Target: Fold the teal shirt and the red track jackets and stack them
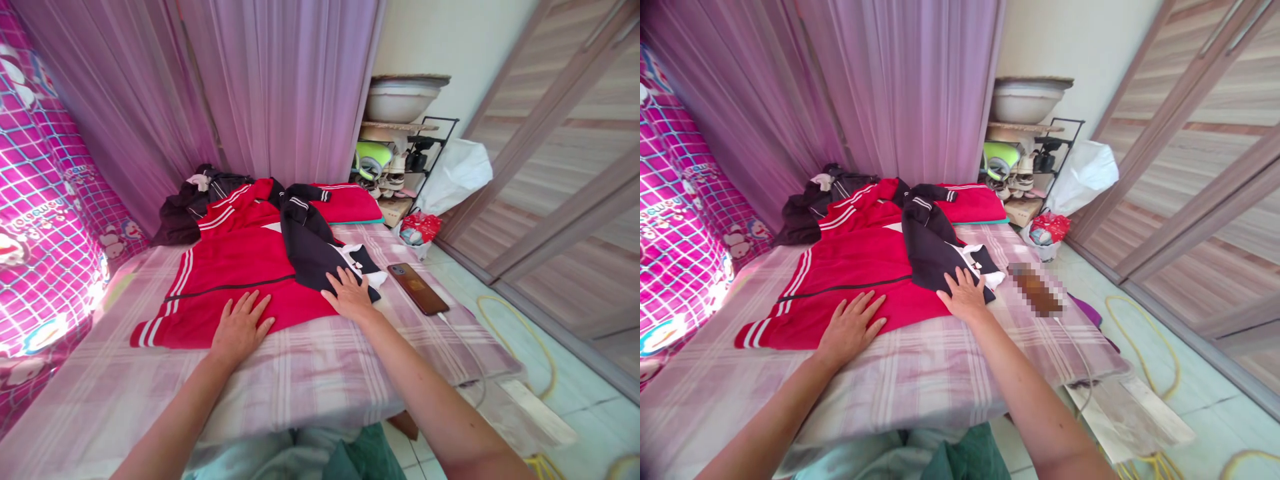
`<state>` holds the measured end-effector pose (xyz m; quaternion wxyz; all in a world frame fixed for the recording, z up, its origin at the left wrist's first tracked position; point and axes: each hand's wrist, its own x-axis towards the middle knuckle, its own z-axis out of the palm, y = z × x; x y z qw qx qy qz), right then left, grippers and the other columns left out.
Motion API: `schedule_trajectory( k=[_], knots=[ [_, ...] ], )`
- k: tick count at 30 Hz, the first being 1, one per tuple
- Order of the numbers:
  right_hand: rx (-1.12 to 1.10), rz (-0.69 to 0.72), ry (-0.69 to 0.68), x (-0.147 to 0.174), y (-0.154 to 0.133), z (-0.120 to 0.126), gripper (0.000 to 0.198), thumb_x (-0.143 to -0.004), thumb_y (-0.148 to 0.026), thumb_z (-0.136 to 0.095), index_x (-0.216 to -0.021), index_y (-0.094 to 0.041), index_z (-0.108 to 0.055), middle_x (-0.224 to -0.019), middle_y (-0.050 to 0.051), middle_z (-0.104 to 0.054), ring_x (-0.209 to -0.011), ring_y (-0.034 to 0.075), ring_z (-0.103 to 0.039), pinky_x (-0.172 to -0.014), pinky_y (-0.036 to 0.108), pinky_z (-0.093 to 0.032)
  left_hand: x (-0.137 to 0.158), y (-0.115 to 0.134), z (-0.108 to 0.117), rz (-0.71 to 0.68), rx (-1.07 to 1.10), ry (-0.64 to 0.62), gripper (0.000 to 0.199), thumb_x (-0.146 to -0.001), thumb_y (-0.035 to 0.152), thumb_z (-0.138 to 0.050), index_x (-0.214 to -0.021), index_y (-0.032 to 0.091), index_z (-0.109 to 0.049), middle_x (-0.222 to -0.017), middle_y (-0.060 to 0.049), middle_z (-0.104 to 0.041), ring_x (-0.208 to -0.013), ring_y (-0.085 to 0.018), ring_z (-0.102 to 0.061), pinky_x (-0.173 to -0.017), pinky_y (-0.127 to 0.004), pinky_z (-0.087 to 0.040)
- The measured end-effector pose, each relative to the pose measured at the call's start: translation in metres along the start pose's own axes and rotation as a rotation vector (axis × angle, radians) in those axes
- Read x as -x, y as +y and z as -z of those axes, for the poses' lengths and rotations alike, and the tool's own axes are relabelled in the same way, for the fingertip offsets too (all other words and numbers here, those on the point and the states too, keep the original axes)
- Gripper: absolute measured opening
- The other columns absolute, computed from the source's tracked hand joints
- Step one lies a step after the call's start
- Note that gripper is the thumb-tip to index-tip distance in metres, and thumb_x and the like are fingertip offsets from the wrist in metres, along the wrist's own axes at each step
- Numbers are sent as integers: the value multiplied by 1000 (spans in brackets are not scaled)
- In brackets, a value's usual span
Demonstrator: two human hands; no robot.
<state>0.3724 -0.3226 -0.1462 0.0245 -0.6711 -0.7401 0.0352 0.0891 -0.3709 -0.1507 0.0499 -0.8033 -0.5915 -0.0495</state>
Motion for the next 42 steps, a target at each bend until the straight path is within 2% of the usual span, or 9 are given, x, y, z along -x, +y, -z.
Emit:
schedule_trajectory(
  k=[10,14,18,24,27,30,33,36,42],
  knots=[
    [52,-139,56,20,54,-3,58,-100,-49,-35,-151,-22,-40,-159,14,-32,-146,30,-28,-115,50,-26,0,3,5,10,-11,-29,56,-96,50,-41,-148,28,-44,-155,-10,-42,-142,-30,-38,-116,-56,-27],
    [76,-165,64,20,44,5,56,-99,-50,-35,-148,-23,-45,-158,16,-34,-145,32,-29,-114,60,-22,0,4,4,11,-19,-31,56,-96,50,-42,-148,29,-44,-155,-10,-42,-142,-31,-39,-115,-57,-28],
    [87,-106,205,8,26,9,55,-100,-49,-32,-148,-26,-44,-160,13,-30,-147,32,-25,-114,61,-19,0,4,4,15,-24,-32,56,-96,51,-41,-148,29,-44,-155,-10,-42,-142,-30,-38,-115,-56,-28],
    [108,-198,76,-5,40,-3,57,-100,-51,-28,-147,-24,-45,-152,14,-43,-136,33,-41,-106,52,-35,1,4,2,16,8,-4,55,-96,51,-42,-147,30,-45,-153,-9,-44,-141,-30,-40,-115,-56,-28],
    [81,-196,66,-13,48,8,52,-101,-46,-25,-138,-25,-56,-138,13,-58,-124,29,-54,-100,46,-41,1,4,1,15,14,7,55,-96,51,-42,-146,30,-46,-153,-10,-45,-141,-30,-40,-115,-57,-28],
    [40,-311,71,-33,55,28,48,-101,-36,-27,-124,-24,-67,-117,14,-70,-110,29,-64,-93,43,-46,1,4,1,18,14,7,55,-96,51,-43,-146,29,-46,-153,-10,-45,-141,-30,-40,-115,-57,-29],
    [-19,-400,47,-59,62,42,44,-98,-33,-34,-118,-23,-72,-120,15,-70,-111,30,-64,-89,41,-48,1,4,2,22,16,3,54,-95,50,-44,-146,30,-47,-153,-9,-45,-141,-30,-41,-115,-56,-29],
    [-78,-398,-61,-80,69,44,41,-93,-45,-46,-106,-22,-77,-119,13,-71,-109,30,-66,-87,37,-50,1,4,2,24,21,7,54,-95,49,-45,-145,30,-48,-152,-9,-47,-140,-30,-41,-115,-56,-29],
    [-122,-387,-113,-90,77,36,40,-85,-50,-55,-98,-20,-79,-112,13,-73,-104,29,-68,-83,33,-51,0,3,0,14,13,6,54,-95,49,-44,-146,29,-47,-153,-9,-45,-141,-30,-41,-115,-56,-29]
  ],
)
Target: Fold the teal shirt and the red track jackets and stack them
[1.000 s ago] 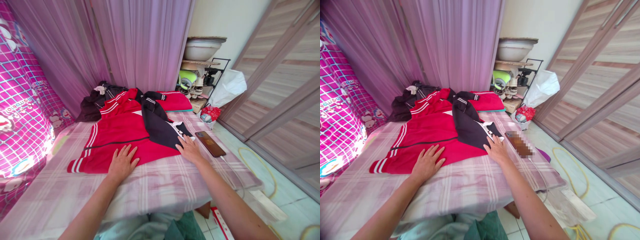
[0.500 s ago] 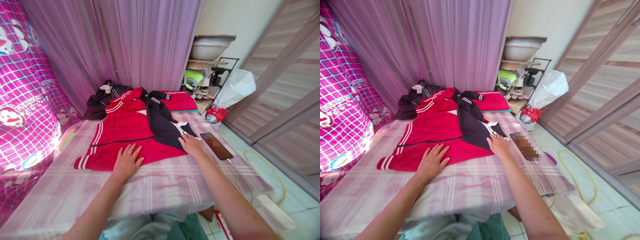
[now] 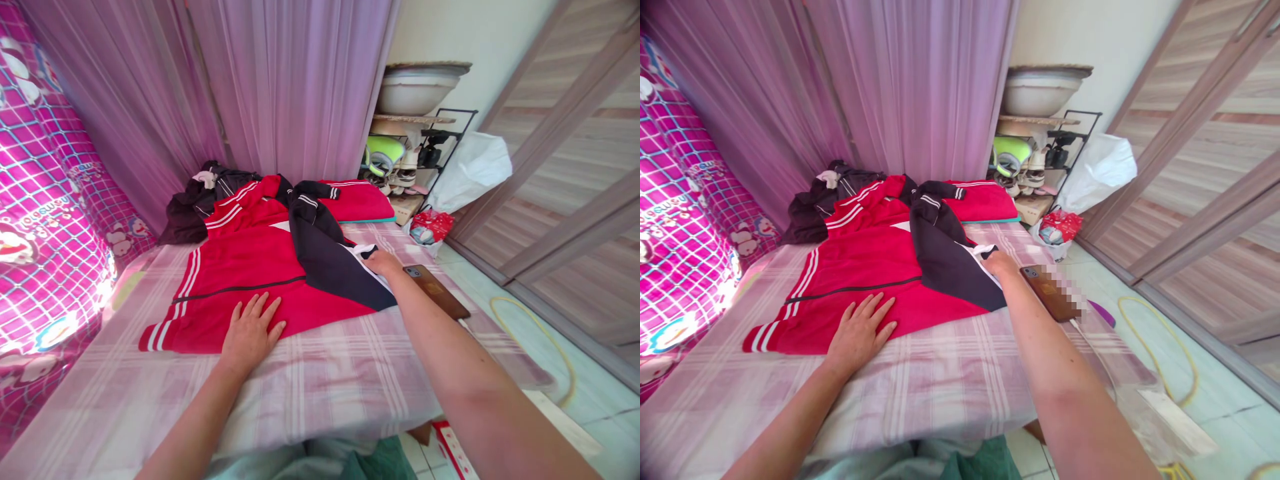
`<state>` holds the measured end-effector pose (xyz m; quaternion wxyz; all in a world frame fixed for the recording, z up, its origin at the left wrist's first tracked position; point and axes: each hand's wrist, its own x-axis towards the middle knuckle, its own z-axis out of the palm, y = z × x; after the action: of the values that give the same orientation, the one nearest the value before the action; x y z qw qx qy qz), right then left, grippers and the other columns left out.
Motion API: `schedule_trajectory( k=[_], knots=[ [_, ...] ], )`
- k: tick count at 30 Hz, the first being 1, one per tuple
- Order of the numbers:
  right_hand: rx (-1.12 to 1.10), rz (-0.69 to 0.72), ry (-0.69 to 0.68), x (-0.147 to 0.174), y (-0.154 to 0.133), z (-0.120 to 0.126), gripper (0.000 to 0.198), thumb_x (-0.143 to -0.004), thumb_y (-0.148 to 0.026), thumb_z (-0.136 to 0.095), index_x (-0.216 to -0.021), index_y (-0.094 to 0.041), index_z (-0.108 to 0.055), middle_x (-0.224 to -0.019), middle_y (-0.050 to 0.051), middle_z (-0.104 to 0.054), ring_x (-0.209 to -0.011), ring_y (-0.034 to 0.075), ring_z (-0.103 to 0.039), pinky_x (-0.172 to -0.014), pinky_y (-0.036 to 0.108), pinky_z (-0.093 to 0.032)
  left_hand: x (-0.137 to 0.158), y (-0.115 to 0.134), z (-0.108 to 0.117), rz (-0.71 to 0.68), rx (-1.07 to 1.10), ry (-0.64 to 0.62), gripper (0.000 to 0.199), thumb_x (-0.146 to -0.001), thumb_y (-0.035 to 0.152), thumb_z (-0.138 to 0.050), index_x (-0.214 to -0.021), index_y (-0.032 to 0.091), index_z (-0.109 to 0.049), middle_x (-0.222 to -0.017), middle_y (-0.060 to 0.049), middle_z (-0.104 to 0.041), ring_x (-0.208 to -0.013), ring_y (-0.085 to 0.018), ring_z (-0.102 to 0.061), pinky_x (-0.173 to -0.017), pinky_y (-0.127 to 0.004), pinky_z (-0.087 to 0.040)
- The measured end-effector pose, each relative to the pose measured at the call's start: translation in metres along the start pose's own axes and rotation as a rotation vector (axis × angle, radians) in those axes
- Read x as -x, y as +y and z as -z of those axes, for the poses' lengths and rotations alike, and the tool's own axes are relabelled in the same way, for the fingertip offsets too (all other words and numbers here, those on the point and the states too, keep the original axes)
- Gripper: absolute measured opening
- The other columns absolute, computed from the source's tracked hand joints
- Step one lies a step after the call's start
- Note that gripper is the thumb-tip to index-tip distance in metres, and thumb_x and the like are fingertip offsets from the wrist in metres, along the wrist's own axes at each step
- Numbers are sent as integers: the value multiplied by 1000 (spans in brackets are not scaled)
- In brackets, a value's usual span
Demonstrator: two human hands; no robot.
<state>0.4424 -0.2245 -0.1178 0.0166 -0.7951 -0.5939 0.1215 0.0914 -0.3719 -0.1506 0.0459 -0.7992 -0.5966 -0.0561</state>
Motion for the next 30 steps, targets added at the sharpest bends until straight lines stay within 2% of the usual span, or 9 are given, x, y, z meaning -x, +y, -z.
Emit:
schedule_trajectory(
  k=[4,9,15,21,25,30],
  knots=[
    [-26,15,-2,1,3,2,41,-87,-51,-52,-88,-21,-79,-106,12,-75,-101,28,-69,-80,32,-51,0,0,0,3,9,-4,54,-95,49,-45,-145,30,-48,-154,-8,-44,-141,-30,-41,-114,-56,-30],
    [-50,18,1,5,5,2,26,-82,-40,-60,-81,-23,-79,-98,8,-76,-94,25,-70,-75,28,-50,0,0,-1,0,14,8,54,-95,49,-45,-145,29,-48,-153,-9,-45,-141,-30,-41,-114,-56,-30],
    [-89,-1,58,12,1,2,25,-83,-32,-55,-92,-24,-78,-102,6,-76,-93,23,-69,-75,28,-49,0,-1,-1,4,8,9,54,-95,49,-45,-145,30,-48,-153,-9,-45,-140,-29,-41,-114,-56,-30],
    [-61,15,178,25,-2,7,37,-85,-31,-54,-119,-28,-69,-114,6,-72,-104,27,-67,-83,34,-50,0,-2,0,-1,22,23,54,-94,48,-46,-145,30,-48,-152,-9,-46,-140,-30,-42,-114,-56,-31],
    [20,43,132,33,0,5,34,-88,-26,-48,-107,-30,-75,-117,7,-72,-108,28,-65,-86,36,-50,1,-1,1,-5,15,24,53,-95,48,-45,-145,30,-48,-152,-9,-46,-140,-29,-42,-114,-56,-31],
    [87,9,109,31,0,7,35,-88,-27,-47,-104,-22,-78,-115,14,-72,-108,32,-65,-88,41,-50,0,-2,0,-4,19,31,53,-94,47,-46,-144,30,-50,-151,-9,-47,-139,-29,-43,-114,-56,-32]
  ],
)
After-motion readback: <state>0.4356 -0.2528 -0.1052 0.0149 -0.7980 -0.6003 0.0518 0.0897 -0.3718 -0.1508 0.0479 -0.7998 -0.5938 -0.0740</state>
